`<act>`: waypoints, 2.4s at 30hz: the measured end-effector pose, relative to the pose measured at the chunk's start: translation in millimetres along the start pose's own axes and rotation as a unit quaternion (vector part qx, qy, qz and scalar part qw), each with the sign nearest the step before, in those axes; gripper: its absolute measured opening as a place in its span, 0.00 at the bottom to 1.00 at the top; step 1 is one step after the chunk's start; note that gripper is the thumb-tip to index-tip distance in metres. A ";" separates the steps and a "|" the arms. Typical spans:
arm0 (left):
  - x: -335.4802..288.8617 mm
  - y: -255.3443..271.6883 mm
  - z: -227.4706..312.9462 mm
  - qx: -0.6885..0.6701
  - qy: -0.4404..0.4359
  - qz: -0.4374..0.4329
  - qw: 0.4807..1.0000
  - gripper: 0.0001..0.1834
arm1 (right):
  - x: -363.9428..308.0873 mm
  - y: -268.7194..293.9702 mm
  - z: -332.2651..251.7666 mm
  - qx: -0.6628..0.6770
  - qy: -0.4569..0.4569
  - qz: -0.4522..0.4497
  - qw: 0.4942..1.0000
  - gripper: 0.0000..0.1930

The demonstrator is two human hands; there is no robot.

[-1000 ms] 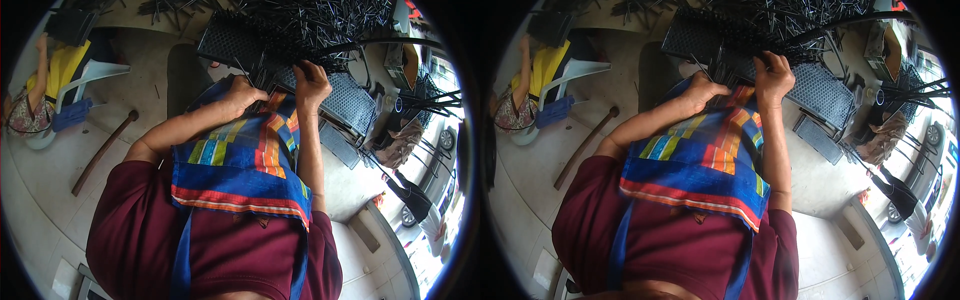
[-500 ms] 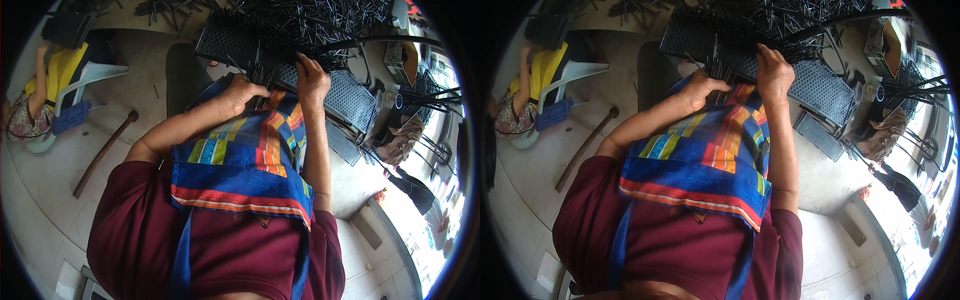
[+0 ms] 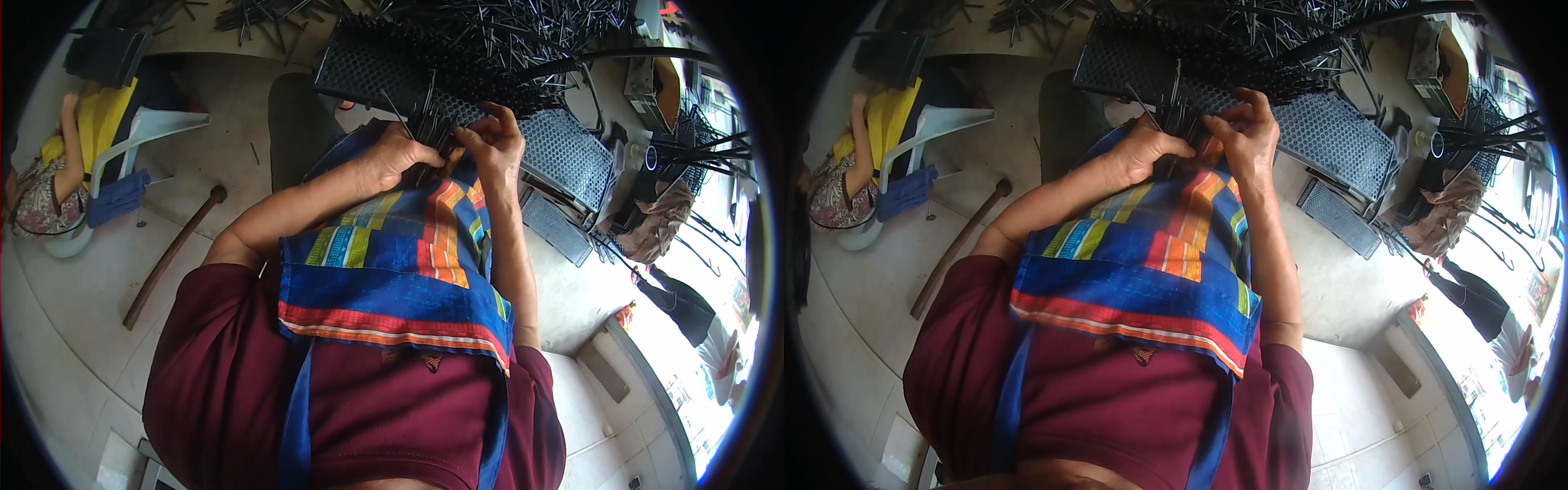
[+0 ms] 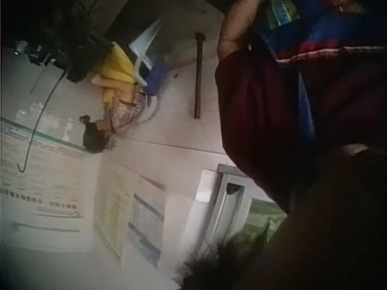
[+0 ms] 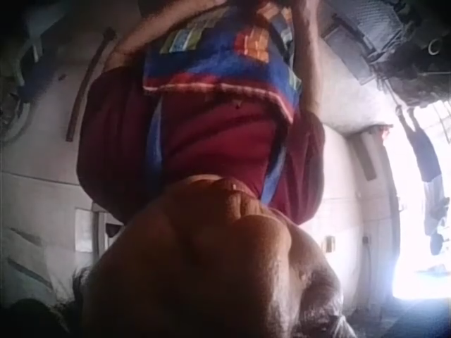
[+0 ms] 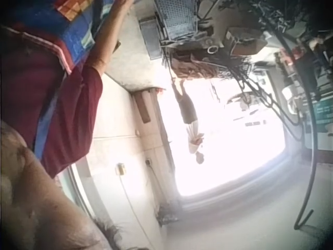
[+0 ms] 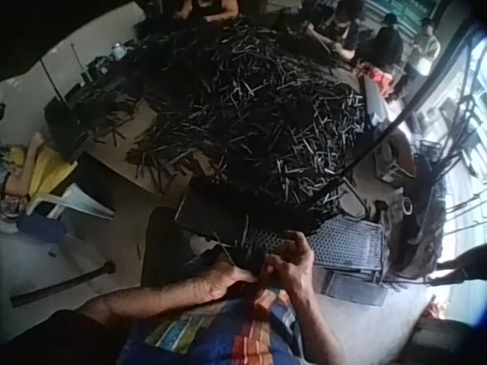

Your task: Inserting thin black rods into a perforated strip to assemble a product.

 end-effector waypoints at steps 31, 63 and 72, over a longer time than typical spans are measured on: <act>5.1 20.0 -19.4 -0.036 0.050 0.094 0.994 0.14 | 14.3 29.4 -16.0 -0.142 0.189 0.168 0.957 0.05; -3.4 3.6 -6.1 -0.020 0.021 0.001 1.000 0.14 | -16.9 -7.5 36.6 0.211 -0.197 -0.078 0.954 0.03; 0.2 8.8 -11.4 0.019 -0.057 0.057 0.997 0.13 | -18.4 -8.7 45.4 0.196 -0.222 -0.075 0.952 0.03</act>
Point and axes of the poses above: each hand's wrist, its own x-axis towards the middle knuckle, its own y-axis out of the back of the hand, z = x × y, the point moved 6 cm from there along x, towards the middle knuckle, and after that the axes turned 3 degrees about x, right-handed, at the moved point
